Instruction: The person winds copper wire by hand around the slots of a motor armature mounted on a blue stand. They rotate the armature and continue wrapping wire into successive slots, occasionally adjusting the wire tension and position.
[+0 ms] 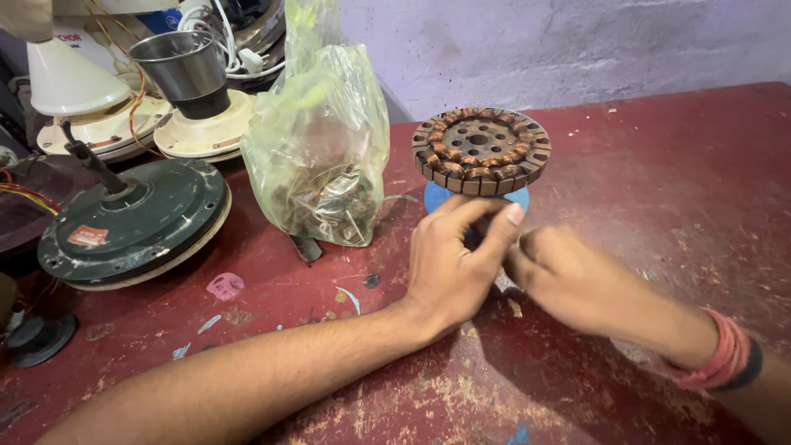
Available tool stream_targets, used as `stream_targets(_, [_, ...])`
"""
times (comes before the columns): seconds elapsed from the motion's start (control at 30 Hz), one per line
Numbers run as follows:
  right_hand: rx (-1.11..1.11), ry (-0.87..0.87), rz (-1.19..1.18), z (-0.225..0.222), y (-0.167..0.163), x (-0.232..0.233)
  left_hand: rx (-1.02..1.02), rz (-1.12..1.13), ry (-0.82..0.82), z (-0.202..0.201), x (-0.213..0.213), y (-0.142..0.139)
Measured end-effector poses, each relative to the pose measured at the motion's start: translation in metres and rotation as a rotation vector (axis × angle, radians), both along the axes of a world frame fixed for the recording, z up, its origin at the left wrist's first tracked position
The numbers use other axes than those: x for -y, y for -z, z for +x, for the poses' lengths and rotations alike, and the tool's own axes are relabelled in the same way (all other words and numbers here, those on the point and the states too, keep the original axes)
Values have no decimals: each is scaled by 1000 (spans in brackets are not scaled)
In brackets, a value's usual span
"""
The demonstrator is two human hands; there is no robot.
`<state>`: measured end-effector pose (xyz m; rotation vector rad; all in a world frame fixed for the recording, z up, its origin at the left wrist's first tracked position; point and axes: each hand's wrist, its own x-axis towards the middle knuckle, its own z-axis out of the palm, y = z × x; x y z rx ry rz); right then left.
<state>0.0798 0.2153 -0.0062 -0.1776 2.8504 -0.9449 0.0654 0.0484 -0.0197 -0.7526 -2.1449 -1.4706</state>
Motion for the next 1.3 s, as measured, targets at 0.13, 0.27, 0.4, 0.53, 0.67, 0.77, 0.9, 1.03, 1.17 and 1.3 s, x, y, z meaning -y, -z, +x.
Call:
stream_targets(0.13, [-144, -233, 135, 10, -1, 10, -3, 65, 107, 1, -3, -1])
stream_targets(0.27, [84, -143, -84, 2, 3, 4, 103, 176, 121, 7, 0, -3])
stream_targets(0.4, [115, -130, -737, -12, 0, -21, -125, 183, 109, 15, 5, -2])
stream_targets(0.53, [170, -33, -1089, -18, -1, -34, -168, 72, 144, 18, 8, 0])
stream_targets(0.67, [-77, -224, -985, -11, -4, -31, -144, 73, 189, 17, 12, 2])
stream_targets(0.77, [-249, -376, -575, 2, -5, -22, -44, 148, 129, 10, 12, 1])
stream_targets(0.9, [-190, -435, -473, 16, -2, -13, 139, 191, 98, 8, 5, 0])
stream_targets(1.03, [-130, -534, -399, 13, -4, -16, 152, 234, 159, 9, 0, 1])
stream_targets(1.17, [-370, -265, -425, 11, -8, -13, 305, 285, 112, -1, 0, 1])
stream_targets(1.3, [-768, 89, -395, 11, -22, -11, 338, 280, 67, -1, 3, 4])
